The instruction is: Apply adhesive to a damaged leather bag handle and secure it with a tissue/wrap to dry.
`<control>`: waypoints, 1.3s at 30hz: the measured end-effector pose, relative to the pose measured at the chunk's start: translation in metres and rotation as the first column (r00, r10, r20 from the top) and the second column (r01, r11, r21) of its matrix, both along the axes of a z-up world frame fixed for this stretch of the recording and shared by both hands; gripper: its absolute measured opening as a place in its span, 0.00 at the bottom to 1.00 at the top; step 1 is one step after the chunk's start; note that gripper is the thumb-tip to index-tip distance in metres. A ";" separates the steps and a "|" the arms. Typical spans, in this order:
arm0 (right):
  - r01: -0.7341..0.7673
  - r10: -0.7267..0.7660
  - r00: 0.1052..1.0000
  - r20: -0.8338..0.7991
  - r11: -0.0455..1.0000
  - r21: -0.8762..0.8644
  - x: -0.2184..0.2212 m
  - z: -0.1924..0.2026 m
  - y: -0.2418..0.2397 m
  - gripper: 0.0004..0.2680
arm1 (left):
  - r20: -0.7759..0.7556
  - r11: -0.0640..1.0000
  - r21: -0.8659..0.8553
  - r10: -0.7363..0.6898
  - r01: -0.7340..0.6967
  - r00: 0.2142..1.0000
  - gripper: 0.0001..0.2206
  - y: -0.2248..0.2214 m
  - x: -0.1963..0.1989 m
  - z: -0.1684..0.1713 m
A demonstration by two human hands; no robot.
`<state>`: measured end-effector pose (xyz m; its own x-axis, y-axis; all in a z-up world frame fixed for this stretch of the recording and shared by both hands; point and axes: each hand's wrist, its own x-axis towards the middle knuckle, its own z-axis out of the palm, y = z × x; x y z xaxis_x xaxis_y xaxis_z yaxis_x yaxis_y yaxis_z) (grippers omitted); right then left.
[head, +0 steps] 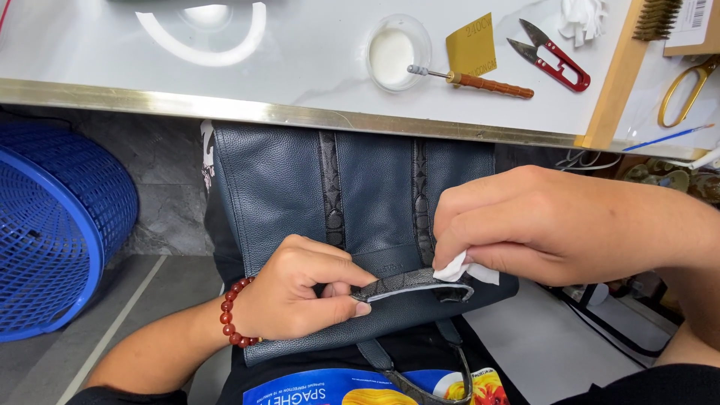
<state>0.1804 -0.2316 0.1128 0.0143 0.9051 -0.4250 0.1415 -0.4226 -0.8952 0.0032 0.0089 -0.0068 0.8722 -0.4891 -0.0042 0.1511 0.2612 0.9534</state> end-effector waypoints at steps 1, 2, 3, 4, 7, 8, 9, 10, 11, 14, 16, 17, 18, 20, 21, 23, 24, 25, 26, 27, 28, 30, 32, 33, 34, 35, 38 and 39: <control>0.010 -0.011 1.000 0.010 1.000 0.016 0.000 0.000 -0.001 0.05 | -0.004 1.000 -0.001 -0.002 0.002 1.000 0.10 0.000 0.000 0.000; 0.012 -0.012 1.000 0.011 1.000 0.017 0.000 0.000 -0.001 0.05 | -0.003 1.000 -0.001 -0.003 0.003 1.000 0.10 0.000 0.000 0.000; 0.003 -0.004 1.000 0.024 0.999 0.033 0.000 0.000 -0.001 0.06 | -0.001 1.000 -0.001 -0.004 0.004 1.000 0.10 0.000 0.000 0.000; -0.006 0.004 0.999 0.037 0.999 0.048 -0.001 0.000 -0.001 0.07 | 0.001 1.000 -0.002 -0.004 0.004 1.000 0.10 0.000 0.001 0.000; 0.013 -0.013 1.000 0.016 1.000 0.026 -0.004 -0.001 -0.003 0.09 | 0.007 1.000 0.005 -0.011 0.011 1.000 0.10 0.000 0.001 0.002; 0.013 -0.014 1.000 0.016 1.000 0.026 -0.005 -0.001 -0.003 0.09 | 0.007 1.000 0.006 -0.011 0.011 1.000 0.10 0.000 0.001 0.001; 0.010 -0.011 1.000 0.024 0.999 0.034 -0.005 -0.001 -0.004 0.10 | 0.006 1.000 0.004 -0.010 0.010 1.000 0.10 0.000 0.001 0.000; 0.006 -0.007 0.999 0.032 0.999 0.041 -0.006 -0.001 -0.004 0.10 | 0.004 1.000 0.003 -0.008 0.008 1.000 0.10 0.000 0.000 0.000; 0.006 -0.007 0.999 0.032 0.999 0.041 -0.006 -0.001 -0.005 0.10 | 0.004 1.000 0.003 -0.008 0.008 1.000 0.10 0.000 -0.001 -0.001; 0.010 -0.012 0.999 0.039 0.999 0.049 -0.008 0.000 -0.008 0.10 | 0.003 1.000 -0.009 -0.004 0.004 1.000 0.10 0.000 -0.002 -0.004; 0.015 -0.016 0.999 0.047 1.000 0.024 -0.009 0.000 -0.013 0.10 | -0.013 1.000 -0.014 -0.010 0.010 1.000 0.10 0.000 -0.003 -0.006; 0.016 -0.017 0.999 0.047 1.000 0.024 -0.010 0.000 -0.014 0.10 | -0.014 1.000 -0.014 -0.012 0.011 1.000 0.10 0.000 -0.003 -0.007; 0.022 -0.026 0.997 0.073 0.998 0.061 -0.011 0.000 -0.016 0.11 | -0.024 1.000 -0.020 -0.015 0.014 1.000 0.10 0.001 -0.003 -0.008; 0.026 -0.036 0.994 0.098 0.995 0.099 -0.012 0.001 -0.020 0.11 | -0.035 1.000 -0.025 -0.018 0.017 0.999 0.11 0.001 -0.003 -0.009; 0.038 -0.052 0.991 0.127 0.993 0.112 -0.013 0.001 -0.022 0.11 | -0.045 0.999 -0.031 -0.019 0.018 0.999 0.11 0.001 -0.004 -0.010; 0.051 -0.070 0.986 0.154 0.991 0.123 -0.016 0.002 -0.026 0.11 | -0.055 0.999 -0.037 -0.023 0.021 0.998 0.11 0.000 -0.005 -0.011; 0.060 -0.080 0.984 0.158 0.990 0.125 -0.016 0.002 -0.029 0.12 | -0.063 0.999 -0.044 -0.022 0.020 0.998 0.11 0.000 -0.005 -0.011; 0.070 -0.090 0.983 0.163 0.989 0.127 -0.016 0.002 -0.031 0.13 | -0.070 0.999 -0.051 -0.022 0.018 0.997 0.11 0.000 -0.005 -0.011; 0.072 -0.092 0.982 0.163 0.989 0.128 -0.017 0.002 -0.033 0.13 | -0.070 0.999 -0.050 -0.024 0.020 0.997 0.11 0.000 -0.005 -0.011; 0.079 -0.099 0.983 0.157 0.989 0.128 -0.017 0.001 -0.035 0.13 | -0.067 0.998 -0.053 -0.025 0.022 0.997 0.11 0.000 -0.004 -0.011; 0.087 -0.106 0.983 0.152 0.988 0.128 -0.017 0.001 -0.038 0.14 | -0.063 0.998 -0.057 -0.026 0.023 0.998 0.11 0.000 -0.004 -0.011; 0.081 -0.102 0.982 0.159 0.988 0.133 -0.017 0.001 -0.043 0.13 | -0.057 0.998 -0.050 -0.030 0.027 0.998 0.11 -0.001 -0.003 -0.010; 0.076 -0.099 0.981 0.166 0.987 0.139 -0.016 0.001 -0.046 0.13 | -0.050 0.999 -0.043 -0.033 0.031 0.998 0.11 -0.001 -0.003 -0.009; 0.102 -0.124 0.974 0.189 0.987 0.121 -0.015 0.002 -0.046 0.12 | -0.052 0.999 -0.040 -0.037 0.035 0.998 0.10 -0.002 -0.003 -0.009; 0.130 -0.149 0.966 0.212 0.986 0.104 -0.014 0.002 -0.046 0.12 | -0.053 0.999 -0.037 -0.041 0.039 0.998 0.10 -0.002 -0.003 -0.008; 0.132 -0.152 0.965 0.212 0.986 0.105 -0.014 0.003 -0.039 0.12 | -0.052 0.999 -0.035 -0.044 0.042 0.998 0.10 -0.002 -0.002 -0.008; 0.220 -0.244 0.951 0.190 0.965 0.142 -0.015 0.003 -0.022 0.09 | -0.047 0.998 -0.026 -0.050 0.049 0.998 0.10 -0.003 -0.002 -0.008; 0.207 -0.230 0.959 0.165 0.968 0.146 -0.015 0.002 -0.020 0.08 | -0.047 0.999 -0.027 -0.045 0.044 0.998 0.11 -0.003 -0.003 -0.008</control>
<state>0.1649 -0.2514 0.1147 0.2830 0.9172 -0.2805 0.2215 -0.3471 -0.9113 0.0004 0.0057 -0.0146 0.8485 -0.5282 -0.0320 0.2082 0.2776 0.9379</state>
